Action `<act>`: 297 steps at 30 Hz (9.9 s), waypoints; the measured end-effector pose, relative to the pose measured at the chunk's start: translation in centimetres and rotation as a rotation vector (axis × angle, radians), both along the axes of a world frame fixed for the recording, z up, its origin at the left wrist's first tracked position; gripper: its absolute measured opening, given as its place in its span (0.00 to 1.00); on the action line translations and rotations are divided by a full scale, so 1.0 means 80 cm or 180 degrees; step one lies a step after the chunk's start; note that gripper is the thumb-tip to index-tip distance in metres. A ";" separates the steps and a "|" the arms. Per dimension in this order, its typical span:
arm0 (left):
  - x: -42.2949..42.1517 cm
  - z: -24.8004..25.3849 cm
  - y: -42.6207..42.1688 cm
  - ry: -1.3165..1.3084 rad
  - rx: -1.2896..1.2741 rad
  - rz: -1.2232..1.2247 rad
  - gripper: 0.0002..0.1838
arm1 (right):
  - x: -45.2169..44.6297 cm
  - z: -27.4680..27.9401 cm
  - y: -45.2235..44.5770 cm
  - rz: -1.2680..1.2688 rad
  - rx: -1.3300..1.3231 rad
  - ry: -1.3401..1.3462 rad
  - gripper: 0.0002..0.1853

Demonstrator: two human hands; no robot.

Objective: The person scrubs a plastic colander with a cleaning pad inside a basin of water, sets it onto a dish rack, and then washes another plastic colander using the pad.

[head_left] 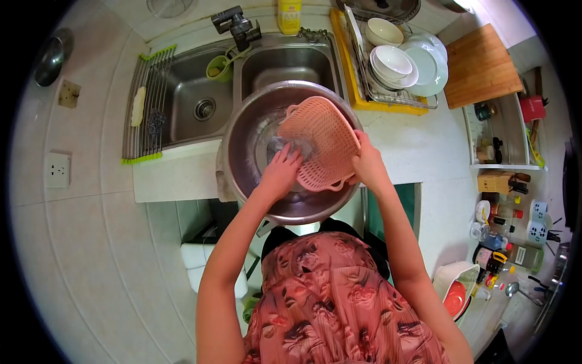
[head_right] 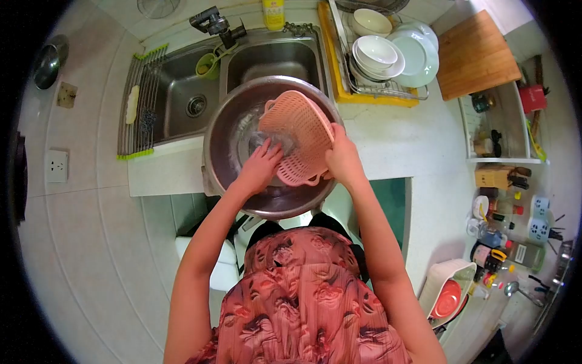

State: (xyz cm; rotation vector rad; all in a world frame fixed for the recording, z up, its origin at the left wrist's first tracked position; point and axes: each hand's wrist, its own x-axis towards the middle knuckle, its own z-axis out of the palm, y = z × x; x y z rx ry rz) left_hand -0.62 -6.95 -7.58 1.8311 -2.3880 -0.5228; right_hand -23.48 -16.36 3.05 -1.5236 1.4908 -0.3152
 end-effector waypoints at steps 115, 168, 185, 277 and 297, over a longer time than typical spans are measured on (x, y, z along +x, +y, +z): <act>0.009 0.003 0.007 -0.0409 -0.0149 0.0748 0.59 | 0.068 -0.001 0.027 0.1250 -0.2382 0.1583 0.23; -0.063 -0.025 -0.004 0.1833 0.0335 0.0302 0.53 | 0.063 -0.036 0.019 0.0862 -0.2070 0.0610 0.39; -0.061 -0.065 0.007 0.0824 0.0243 -0.0400 0.43 | 0.095 0.008 -0.021 0.1627 -0.1584 0.2050 0.15; -0.073 -0.054 -0.006 0.1468 -0.0142 0.0148 0.37 | 0.069 -0.001 0.009 0.1093 -0.1359 0.1406 0.36; -0.064 -0.046 0.012 0.1489 0.0101 -0.0135 0.43 | 0.085 0.009 0.006 0.1264 -0.1308 0.1592 0.37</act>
